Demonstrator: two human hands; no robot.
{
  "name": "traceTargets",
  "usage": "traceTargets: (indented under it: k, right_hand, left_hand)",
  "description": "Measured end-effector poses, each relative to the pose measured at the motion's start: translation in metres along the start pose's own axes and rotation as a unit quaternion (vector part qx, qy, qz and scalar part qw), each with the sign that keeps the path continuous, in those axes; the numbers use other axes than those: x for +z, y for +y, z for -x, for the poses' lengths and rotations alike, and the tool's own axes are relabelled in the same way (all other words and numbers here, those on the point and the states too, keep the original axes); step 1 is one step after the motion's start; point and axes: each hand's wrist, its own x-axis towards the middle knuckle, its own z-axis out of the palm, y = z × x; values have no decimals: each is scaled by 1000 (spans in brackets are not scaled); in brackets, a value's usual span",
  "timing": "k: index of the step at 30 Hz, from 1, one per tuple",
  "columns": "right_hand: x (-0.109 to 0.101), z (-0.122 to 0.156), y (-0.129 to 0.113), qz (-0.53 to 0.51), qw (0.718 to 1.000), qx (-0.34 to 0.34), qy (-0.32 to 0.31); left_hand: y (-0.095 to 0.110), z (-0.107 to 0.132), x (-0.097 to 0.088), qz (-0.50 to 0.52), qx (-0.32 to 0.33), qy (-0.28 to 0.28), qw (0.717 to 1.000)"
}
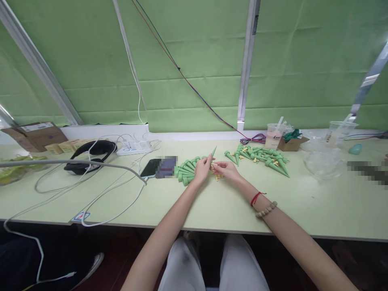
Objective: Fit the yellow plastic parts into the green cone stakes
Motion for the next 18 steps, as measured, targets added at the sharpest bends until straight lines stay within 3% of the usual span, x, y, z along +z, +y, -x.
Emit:
traceTargets:
  k: [3,5,7,10,12,15,18]
  right_hand:
    - [1,2,0,122,983,-127,58]
    - [3,3,-2,166,968,-171,78]
    - [5,3,-4,138,977,-141,75]
    - [5,4,-8,15,999,9,40]
    - [3,5,-10,-75,993,94,3]
    - [1,7,-12,-160,980,112,-31]
    - [2,9,-10,-171,982,80,-2]
  left_hand:
    - [1,0,0,8,-9,2,1000]
    - [1,1,0,26,-9,7,1000]
    - [1,0,0,47,-1,9,999]
    - [1,0,1,73,18,1,997]
    - [2,0,1,90,40,-11,995]
    - [4,1,2,119,61,-29,991]
    - [5,1,3,122,56,-34,990]
